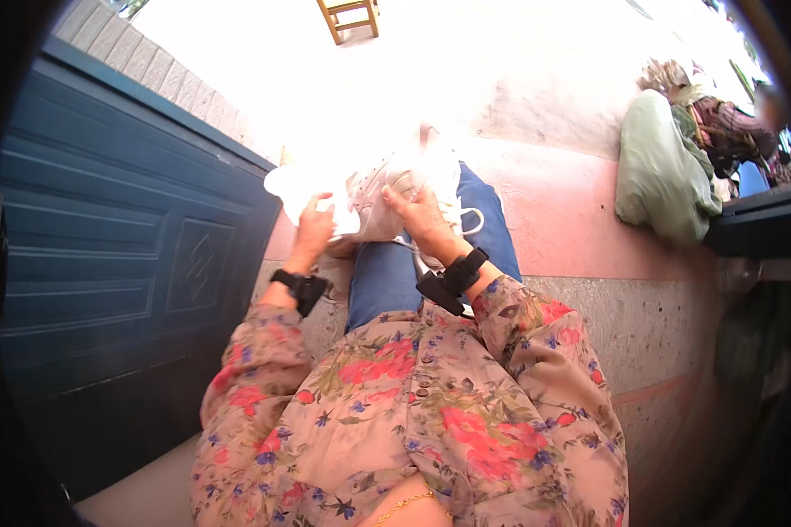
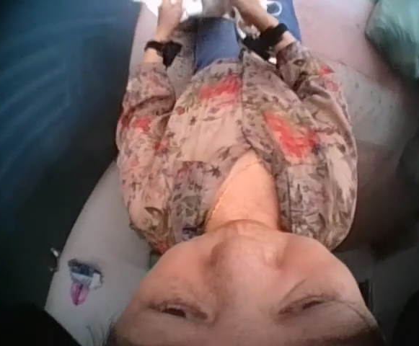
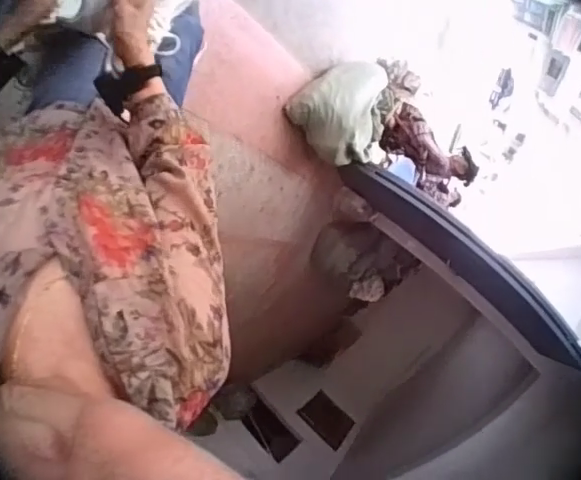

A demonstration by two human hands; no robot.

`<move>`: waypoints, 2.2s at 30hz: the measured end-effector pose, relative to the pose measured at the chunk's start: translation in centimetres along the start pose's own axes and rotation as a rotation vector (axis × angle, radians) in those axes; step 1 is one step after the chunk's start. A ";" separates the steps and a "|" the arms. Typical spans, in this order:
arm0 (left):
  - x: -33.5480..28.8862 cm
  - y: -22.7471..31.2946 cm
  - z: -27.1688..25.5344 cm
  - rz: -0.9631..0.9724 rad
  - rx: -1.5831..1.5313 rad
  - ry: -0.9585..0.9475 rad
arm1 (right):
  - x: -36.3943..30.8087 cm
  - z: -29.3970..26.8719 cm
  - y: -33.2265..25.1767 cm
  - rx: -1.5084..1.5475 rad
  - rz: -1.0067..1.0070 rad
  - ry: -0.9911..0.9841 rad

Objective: Tying white shoelaces on a pair of white shoes.

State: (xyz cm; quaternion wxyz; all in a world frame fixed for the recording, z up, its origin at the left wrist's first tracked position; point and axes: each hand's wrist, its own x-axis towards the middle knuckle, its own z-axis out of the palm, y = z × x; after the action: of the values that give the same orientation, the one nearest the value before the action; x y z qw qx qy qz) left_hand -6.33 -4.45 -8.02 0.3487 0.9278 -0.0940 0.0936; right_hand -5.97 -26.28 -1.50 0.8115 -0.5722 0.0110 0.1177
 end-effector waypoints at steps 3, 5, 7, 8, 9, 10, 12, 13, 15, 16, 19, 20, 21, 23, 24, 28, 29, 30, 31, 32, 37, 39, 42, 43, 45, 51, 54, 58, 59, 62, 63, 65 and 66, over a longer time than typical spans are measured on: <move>0.8 8.0 -4.6 -0.424 -0.391 -0.149 | -1.5 -5.0 -1.0 0.363 0.274 -0.177; 0.1 10.4 -4.7 -0.378 -0.373 -0.203 | -2.6 -9.3 -0.4 0.445 0.341 -0.212; -1.1 13.2 -3.8 -0.358 -0.365 -0.436 | -3.3 -11.6 0.8 0.499 0.328 -0.147; -1.7 14.1 -2.3 -0.055 -0.295 -0.388 | -3.5 -12.6 1.6 0.521 0.291 -0.115; -2.6 15.0 -1.1 0.235 -0.220 -0.325 | -3.6 -13.0 2.1 0.545 0.262 -0.094; -3.0 15.8 -0.4 0.227 -0.154 -0.464 | -3.7 -13.0 2.1 0.532 0.245 -0.066; -3.8 15.9 1.8 0.296 0.067 -0.499 | -3.7 -12.8 1.5 0.505 0.234 -0.055; -3.8 15.7 2.4 0.301 0.244 -0.543 | -3.9 -12.5 1.2 0.470 0.228 -0.056; -3.6 15.3 2.8 0.327 0.307 -0.494 | -5.0 -12.0 1.3 0.399 0.258 0.012; -3.3 15.4 2.7 0.346 0.369 -0.435 | -5.6 -12.1 1.8 0.385 0.314 0.150; -2.4 14.7 2.0 0.296 0.200 -0.350 | -7.9 -10.9 3.6 0.411 0.708 0.440; -2.4 14.6 1.7 0.301 0.208 -0.359 | -8.0 -9.7 4.3 0.473 0.889 0.467; -2.3 14.6 1.5 0.277 0.162 -0.375 | -7.8 -8.5 4.7 0.535 1.069 0.495; -2.3 14.9 1.3 0.271 0.116 -0.402 | -7.2 -8.4 8.1 0.671 0.872 0.362; -3.1 14.7 0.7 0.276 0.049 -0.496 | -6.9 -8.0 8.8 0.779 0.682 0.217; -4.1 13.5 1.7 0.338 0.066 -0.629 | -6.9 -7.4 8.9 0.898 0.587 0.283; -4.3 13.4 2.4 0.383 0.166 -0.621 | -6.9 -7.5 8.4 0.899 0.587 0.285; -4.3 13.2 3.2 0.400 0.198 -0.562 | -6.9 -7.6 8.1 0.803 0.665 0.369; -4.1 13.0 3.7 0.399 0.197 -0.564 | -6.9 -7.7 8.0 0.703 0.740 0.453; -3.9 12.7 4.3 0.414 0.299 -0.542 | -7.2 -8.6 8.1 0.543 0.785 0.331; -4.0 11.5 6.5 0.421 0.483 -0.532 | -5.9 -8.5 4.0 -0.611 0.088 0.297; -4.5 11.3 6.3 0.409 0.423 -0.548 | -5.0 -8.0 3.3 -1.050 -0.218 0.353; -3.6 10.9 5.6 0.313 0.102 -0.375 | -4.4 -8.2 3.4 -1.206 -0.021 0.113; -2.8 10.9 5.5 0.307 0.098 -0.369 | -4.6 -8.6 3.7 -1.212 -0.022 0.106; -1.5 10.8 5.3 -0.075 0.072 -0.032 | -5.1 -9.0 4.3 -1.126 -0.094 0.116; -0.7 9.0 7.3 -0.118 0.175 -0.293 | -4.1 -9.7 5.7 -1.090 -0.159 0.023; -0.5 9.1 7.5 -0.060 0.191 -0.350 | -3.5 -9.9 5.3 -1.094 -0.143 -0.055; -0.6 10.6 6.1 0.052 0.068 -0.324 | -4.7 -10.1 3.7 -1.101 -0.222 -0.049; -0.6 11.0 5.7 0.053 0.058 -0.337 | -5.4 -10.6 3.3 -1.074 -0.421 0.002; -1.2 12.8 5.1 0.260 0.035 -0.452 | -8.5 -13.2 0.0 -1.101 -0.208 -0.037; -1.8 13.5 5.8 0.263 0.027 -0.453 | -9.5 -14.1 -0.8 -1.115 -0.102 -0.097; -3.1 14.5 7.9 0.144 -0.166 -0.952 | -11.7 -15.3 -0.6 -1.119 -0.063 -0.119; -3.6 14.9 8.7 0.147 -0.175 -0.957 | -12.9 -15.6 -0.6 -1.121 -0.024 -0.143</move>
State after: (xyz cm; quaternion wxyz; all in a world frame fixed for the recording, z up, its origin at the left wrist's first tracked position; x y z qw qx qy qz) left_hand -12.39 -20.84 -5.91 0.3354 0.8250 -0.3164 -0.3269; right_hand -16.60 -43.34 -4.38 0.3834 -0.9065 -0.1147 0.1345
